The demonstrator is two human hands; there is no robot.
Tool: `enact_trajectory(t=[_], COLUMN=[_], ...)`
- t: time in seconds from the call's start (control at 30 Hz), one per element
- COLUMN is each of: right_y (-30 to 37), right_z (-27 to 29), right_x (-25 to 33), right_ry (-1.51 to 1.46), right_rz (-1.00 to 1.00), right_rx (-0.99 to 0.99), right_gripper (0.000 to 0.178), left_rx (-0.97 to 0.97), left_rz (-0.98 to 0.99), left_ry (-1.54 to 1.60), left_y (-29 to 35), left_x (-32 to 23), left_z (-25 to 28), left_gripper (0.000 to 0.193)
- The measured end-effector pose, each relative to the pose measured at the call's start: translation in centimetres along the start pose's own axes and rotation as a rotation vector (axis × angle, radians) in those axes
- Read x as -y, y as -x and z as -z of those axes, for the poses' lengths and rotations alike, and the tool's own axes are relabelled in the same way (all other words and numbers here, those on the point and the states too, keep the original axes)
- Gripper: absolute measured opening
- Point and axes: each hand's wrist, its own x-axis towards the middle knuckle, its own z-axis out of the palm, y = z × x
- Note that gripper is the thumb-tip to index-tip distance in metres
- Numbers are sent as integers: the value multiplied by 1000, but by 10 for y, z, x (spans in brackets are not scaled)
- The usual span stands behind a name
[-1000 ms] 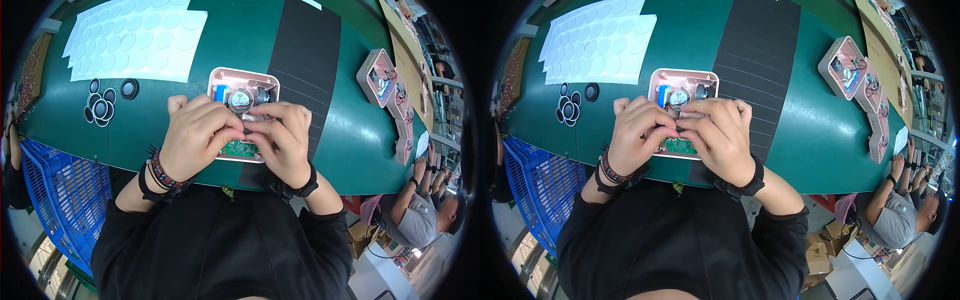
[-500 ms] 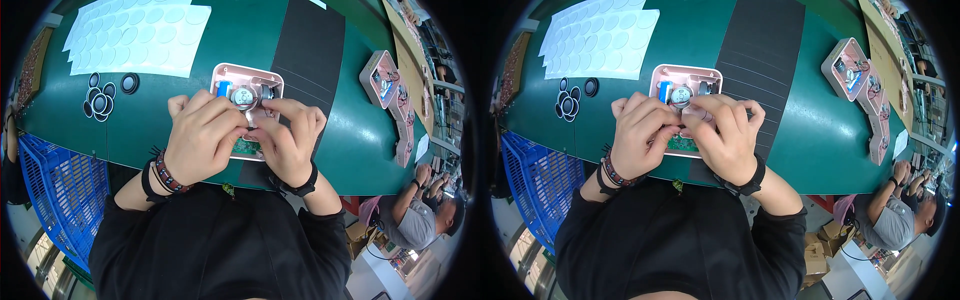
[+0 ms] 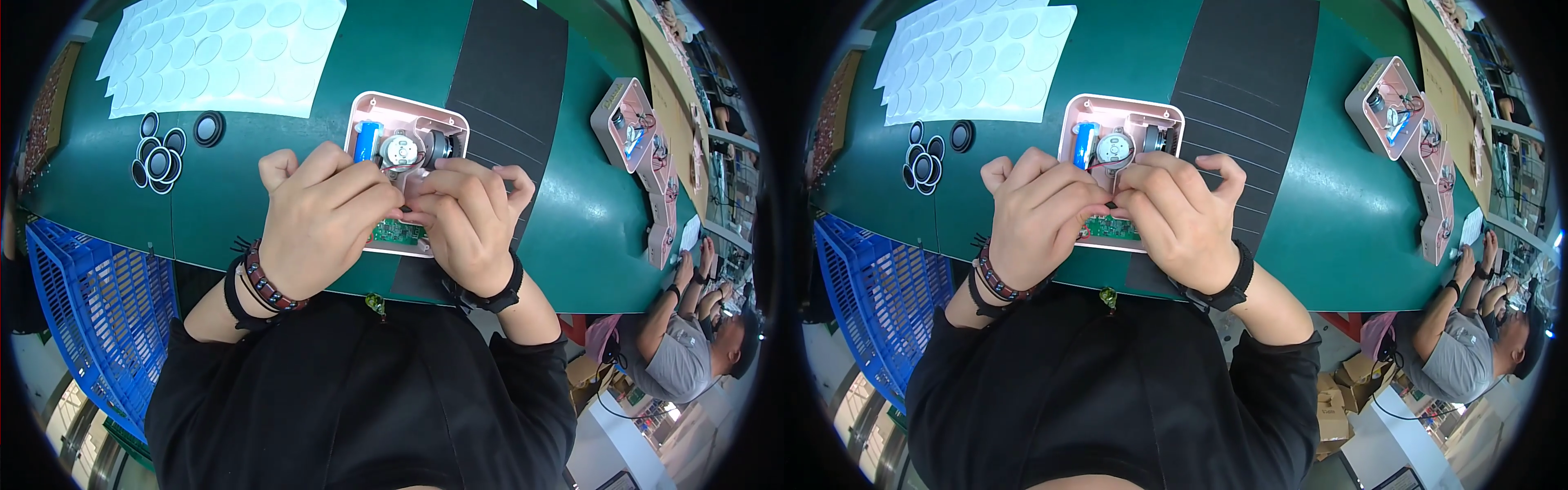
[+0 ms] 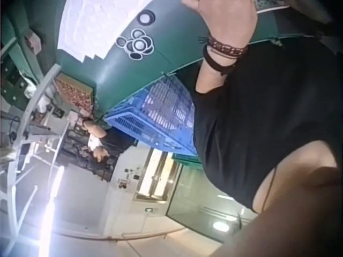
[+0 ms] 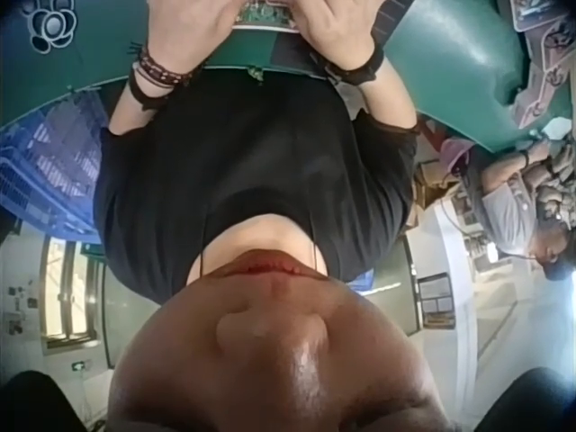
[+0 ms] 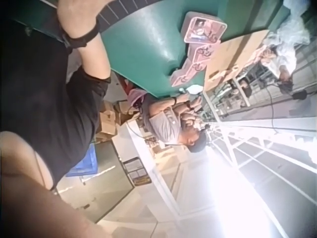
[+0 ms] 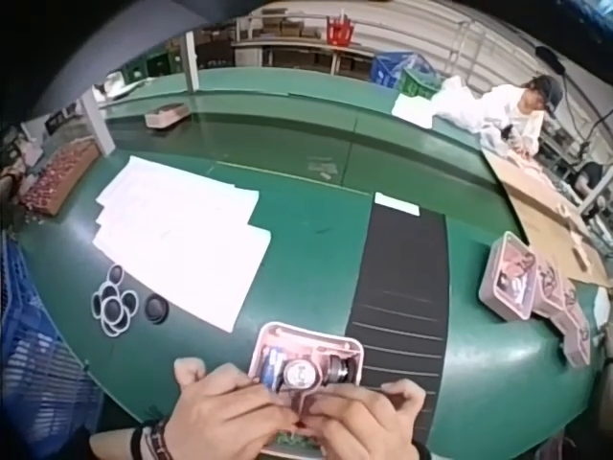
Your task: The person peels white stickers from a sheet and applies them to black circular components. They then pick up a pink electronic housing, peel a black adhesive strip from a sheet, and apply it inside the housing.
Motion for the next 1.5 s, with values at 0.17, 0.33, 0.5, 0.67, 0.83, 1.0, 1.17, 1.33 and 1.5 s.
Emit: enact_trajectory(t=[0.17, 0.33, 0.5, 0.67, 0.83, 1.0, 1.17, 1.33, 1.5], right_y=[0, 4, 6, 8, 5, 3, -9, -10, 18], right_z=[-2, -3, -6, -6, -6, -5, -2, 19, 14], right_x=[-3, -6, -6, -10, -10, -7, -10, 0, 23], right_ry=[-180, -347, -470, -519, -531, -475, -322, -145, -22], right_rz=[-71, -189, -300, -313, -348, -342, -234, -200, 169], right_rx=[67, 174, 190, 194, 225, 204, 247, 160, 179], right_gripper=[16, 15, 14, 14, 14, 17, 23, 26, 22], left_rx=[-13, 15, 43, 73, 90, 143, 257, 10, -199], left_rz=[13, 39, 38, 38, 14, -29, -125, -130, -243], left_ry=[-13, 5, 9, 43, -21, -97, -177, -173, 4], left_y=[1, -1, -3, -5, -8, -13, -22, -18, -17], left_x=[-1, -2, 1, 3, 0, -6, -2, -1, -25], left_z=[-5, -4, -5, -3, -2, -3, 3, 21, 55], left_gripper=[7, 7, 7, 6, 6, 8, 10, 8, 9])
